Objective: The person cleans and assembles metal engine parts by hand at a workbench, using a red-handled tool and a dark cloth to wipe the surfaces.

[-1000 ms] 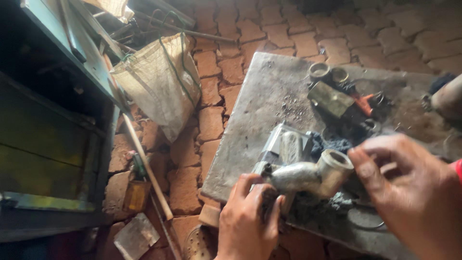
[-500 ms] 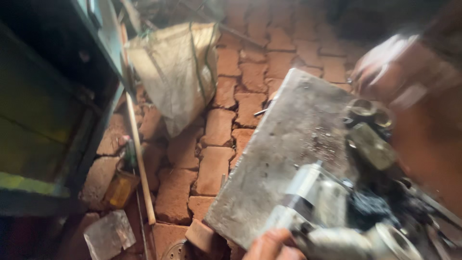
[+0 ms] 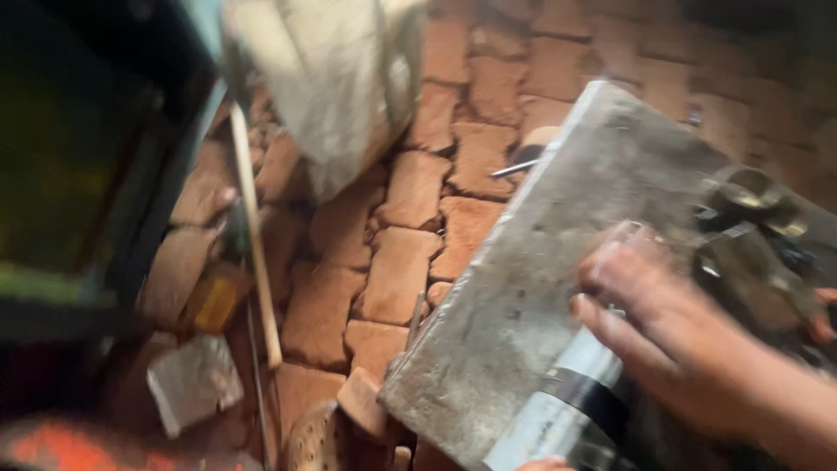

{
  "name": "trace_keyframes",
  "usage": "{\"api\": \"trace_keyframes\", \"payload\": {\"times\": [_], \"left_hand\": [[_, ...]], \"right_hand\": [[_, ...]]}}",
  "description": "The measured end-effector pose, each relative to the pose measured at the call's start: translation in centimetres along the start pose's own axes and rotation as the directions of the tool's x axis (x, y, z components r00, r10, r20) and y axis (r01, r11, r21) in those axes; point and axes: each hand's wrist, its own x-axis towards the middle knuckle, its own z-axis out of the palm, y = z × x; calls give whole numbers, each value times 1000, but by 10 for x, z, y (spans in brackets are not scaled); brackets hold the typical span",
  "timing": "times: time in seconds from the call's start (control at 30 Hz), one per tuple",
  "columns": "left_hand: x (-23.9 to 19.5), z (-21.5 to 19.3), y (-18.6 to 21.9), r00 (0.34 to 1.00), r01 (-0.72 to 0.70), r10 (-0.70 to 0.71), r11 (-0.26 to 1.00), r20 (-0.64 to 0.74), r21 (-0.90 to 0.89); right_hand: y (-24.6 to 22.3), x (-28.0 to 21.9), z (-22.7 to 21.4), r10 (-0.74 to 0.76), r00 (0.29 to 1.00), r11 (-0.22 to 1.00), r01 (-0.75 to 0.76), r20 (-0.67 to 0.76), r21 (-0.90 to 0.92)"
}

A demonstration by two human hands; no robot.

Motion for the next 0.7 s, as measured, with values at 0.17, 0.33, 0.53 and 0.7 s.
{"api": "trace_keyframes", "payload": {"times": [0.17, 0.33, 0.53, 0.7], "left_hand": [[4, 7, -13, 995, -59, 55, 997, -79, -46], [4, -18, -10, 904, -375, 393, 918, -166, 130], [28, -44, 2, 914, -400, 404, 914, -44, 74], [31, -55, 6, 971, -237, 233, 965, 43, 114]], "right_hand": [[-5, -6, -26, 400, 912, 901, -373, -93, 219], [9, -124, -46, 580, 720, 814, -507, -381, 283], [51, -237, -32, 555, 580, 676, -732, -596, -84], [75, -248, -28, 693, 467, 486, -865, -550, -123]]}}
